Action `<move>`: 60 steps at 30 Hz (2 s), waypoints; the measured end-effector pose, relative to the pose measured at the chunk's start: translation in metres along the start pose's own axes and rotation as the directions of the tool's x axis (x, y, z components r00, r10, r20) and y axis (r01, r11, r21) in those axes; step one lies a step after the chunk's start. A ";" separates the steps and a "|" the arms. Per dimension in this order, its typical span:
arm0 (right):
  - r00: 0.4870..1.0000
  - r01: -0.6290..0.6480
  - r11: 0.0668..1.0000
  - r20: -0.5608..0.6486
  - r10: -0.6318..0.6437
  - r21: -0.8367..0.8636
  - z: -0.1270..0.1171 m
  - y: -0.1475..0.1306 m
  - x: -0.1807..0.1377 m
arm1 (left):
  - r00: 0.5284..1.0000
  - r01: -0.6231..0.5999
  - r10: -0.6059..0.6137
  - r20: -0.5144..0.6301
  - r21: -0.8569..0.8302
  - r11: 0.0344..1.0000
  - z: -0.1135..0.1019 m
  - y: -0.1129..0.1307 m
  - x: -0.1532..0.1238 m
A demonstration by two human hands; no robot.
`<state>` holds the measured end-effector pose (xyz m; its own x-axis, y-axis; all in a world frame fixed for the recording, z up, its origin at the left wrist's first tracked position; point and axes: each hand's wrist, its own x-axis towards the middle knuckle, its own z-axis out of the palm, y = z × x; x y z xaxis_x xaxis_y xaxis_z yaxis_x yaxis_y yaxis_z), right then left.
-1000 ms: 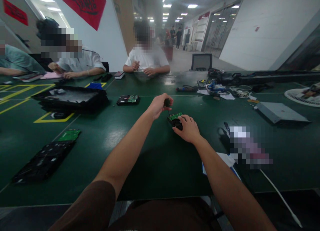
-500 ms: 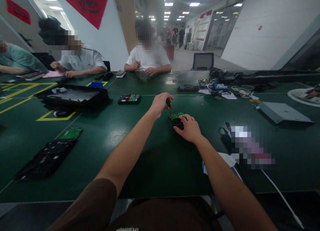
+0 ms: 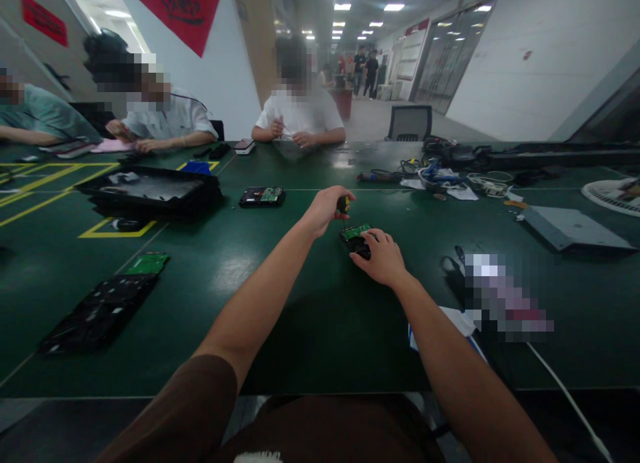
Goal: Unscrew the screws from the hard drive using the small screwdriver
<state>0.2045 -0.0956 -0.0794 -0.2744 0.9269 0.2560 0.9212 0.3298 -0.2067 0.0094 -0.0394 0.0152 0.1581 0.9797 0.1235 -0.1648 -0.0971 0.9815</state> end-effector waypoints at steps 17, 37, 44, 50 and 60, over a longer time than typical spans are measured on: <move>0.999 0.001 1.000 -0.032 -0.001 0.006 0.002 -0.001 -0.001 | 0.999 0.028 -0.031 -0.036 -0.099 0.995 0.002 -0.001 -0.001; 0.999 -0.040 0.998 -0.021 0.039 -0.042 0.000 -0.003 -0.002 | 1.000 -0.002 0.001 -0.004 -0.172 0.985 0.002 -0.008 0.004; 1.000 -0.019 1.000 0.008 0.019 0.017 -0.006 0.004 -0.005 | 0.999 -0.032 0.036 0.027 -0.138 0.990 0.002 -0.004 -0.001; 0.999 0.031 0.997 0.040 -0.034 0.064 -0.008 0.011 -0.004 | 1.000 0.006 -0.006 -0.001 -0.130 0.991 -0.001 -0.002 -0.001; 1.000 0.021 1.000 0.018 -0.021 0.021 -0.003 0.011 -0.003 | 0.995 -0.036 0.034 -0.098 -0.022 0.999 -0.001 -0.004 0.003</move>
<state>0.2161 -0.0957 -0.0796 -0.2987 0.9228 0.2433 0.9093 0.3526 -0.2211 0.0100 -0.0358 0.0117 0.0563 0.9883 0.1420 -0.1921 -0.1288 0.9729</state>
